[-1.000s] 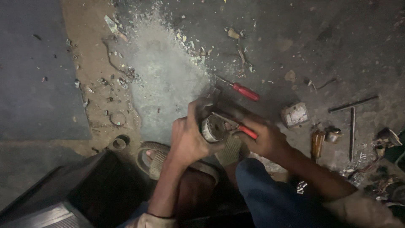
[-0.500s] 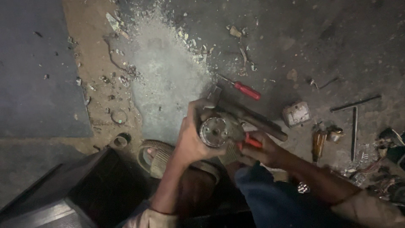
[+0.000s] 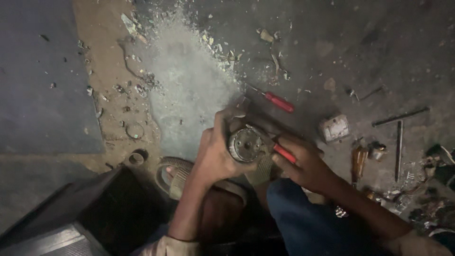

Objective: The person sits on the floor and uses a hammer and screwdriver to repeatedly strike and pry at a small cylindrical metal object. The person rotates the object and continues hammering and prying throughout the clip.

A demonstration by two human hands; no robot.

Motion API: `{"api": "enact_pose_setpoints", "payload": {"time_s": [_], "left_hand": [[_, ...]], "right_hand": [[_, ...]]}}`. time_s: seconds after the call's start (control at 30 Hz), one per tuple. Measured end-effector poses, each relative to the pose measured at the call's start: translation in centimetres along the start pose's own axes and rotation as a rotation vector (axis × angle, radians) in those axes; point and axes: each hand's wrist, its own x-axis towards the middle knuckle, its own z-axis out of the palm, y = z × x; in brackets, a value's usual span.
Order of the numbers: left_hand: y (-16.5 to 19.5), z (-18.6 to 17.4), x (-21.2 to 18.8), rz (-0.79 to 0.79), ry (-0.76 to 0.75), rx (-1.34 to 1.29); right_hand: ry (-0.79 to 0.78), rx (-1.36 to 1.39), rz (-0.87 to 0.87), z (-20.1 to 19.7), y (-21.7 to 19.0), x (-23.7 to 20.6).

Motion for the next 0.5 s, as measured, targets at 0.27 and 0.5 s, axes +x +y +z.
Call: {"api": "enact_pose_setpoints", "payload": {"time_s": [0.27, 0.5], "left_hand": [[-0.3, 0.7, 0.3, -0.034, 0.038, 0.229], [-0.4, 1.8, 0.7, -0.11, 0.104, 0.294]], "right_hand": [[-0.046, 0.137, 0.505, 1.2, 1.4, 0.2], [0.043, -0.076, 0.103, 1.3, 3.6, 1.6]]}}
